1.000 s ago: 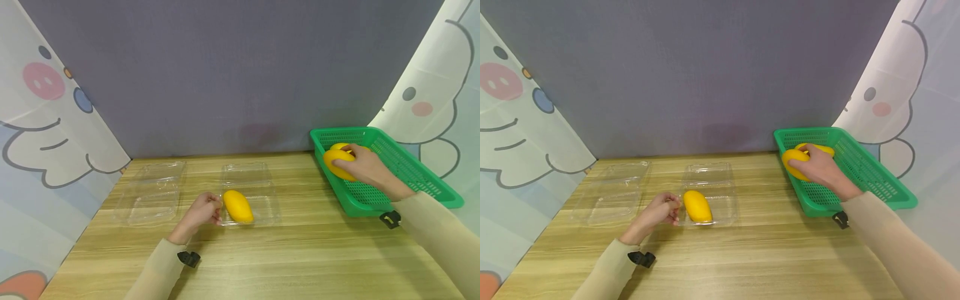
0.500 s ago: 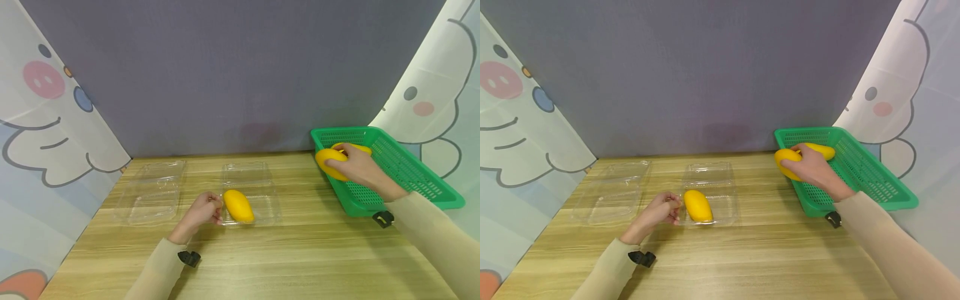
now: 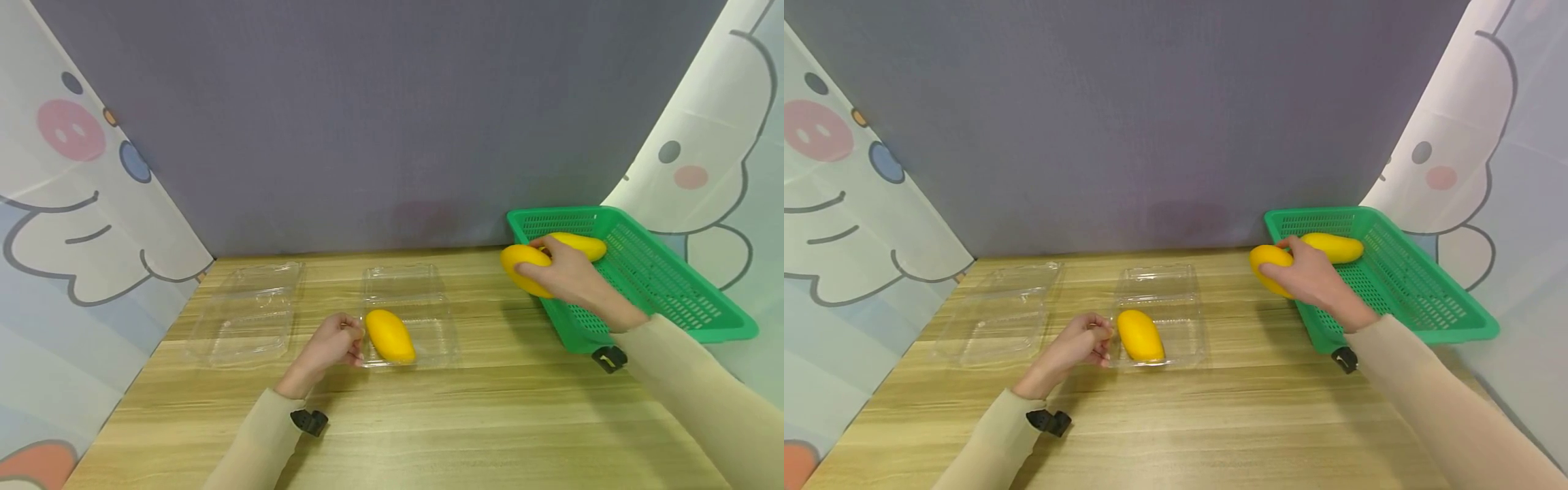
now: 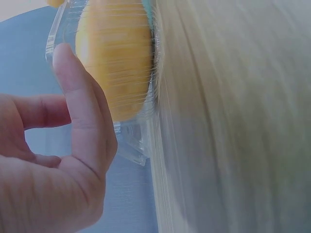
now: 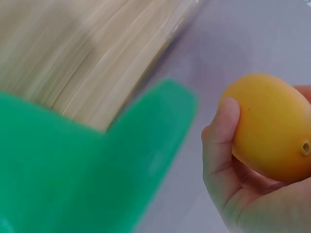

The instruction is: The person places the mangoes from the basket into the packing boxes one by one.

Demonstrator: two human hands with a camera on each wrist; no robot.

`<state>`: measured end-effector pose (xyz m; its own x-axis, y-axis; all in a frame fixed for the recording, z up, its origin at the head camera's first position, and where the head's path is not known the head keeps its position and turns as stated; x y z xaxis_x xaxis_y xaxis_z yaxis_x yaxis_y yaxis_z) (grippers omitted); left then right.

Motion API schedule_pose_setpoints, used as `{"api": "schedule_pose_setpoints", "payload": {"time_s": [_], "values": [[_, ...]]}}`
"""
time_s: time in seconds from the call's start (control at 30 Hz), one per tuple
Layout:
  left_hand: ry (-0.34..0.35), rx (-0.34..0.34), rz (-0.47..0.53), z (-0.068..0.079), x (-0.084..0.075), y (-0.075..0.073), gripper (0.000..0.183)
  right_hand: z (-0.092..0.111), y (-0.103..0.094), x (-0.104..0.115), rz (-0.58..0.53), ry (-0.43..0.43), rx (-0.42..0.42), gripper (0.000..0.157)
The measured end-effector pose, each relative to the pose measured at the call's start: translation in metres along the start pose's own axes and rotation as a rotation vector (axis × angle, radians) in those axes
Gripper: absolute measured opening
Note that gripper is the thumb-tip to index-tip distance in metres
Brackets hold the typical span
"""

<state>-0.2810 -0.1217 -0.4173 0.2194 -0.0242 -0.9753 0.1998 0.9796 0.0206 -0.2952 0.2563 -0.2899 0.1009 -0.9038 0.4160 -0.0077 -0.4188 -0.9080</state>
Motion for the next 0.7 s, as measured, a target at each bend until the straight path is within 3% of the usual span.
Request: {"api": "schedule_pose_setpoints", "payload": {"time_s": [0.7], "values": [[0.005,0.008,0.001,0.001,-0.001,0.001,0.022,0.001,0.019,0.020,-0.023,-0.031,-0.005,0.067]]}}
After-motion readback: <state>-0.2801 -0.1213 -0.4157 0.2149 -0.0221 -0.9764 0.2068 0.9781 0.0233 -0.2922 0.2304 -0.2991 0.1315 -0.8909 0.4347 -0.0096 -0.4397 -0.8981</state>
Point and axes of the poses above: each hand's wrist, its own z-axis away from the middle knuckle, its own y-axis out of the palm, x = y × z, the point moved 6 cm from there along -z, towards the middle knuckle, and after that the axes turned 9 degrees about z, right-handed, at the moved point
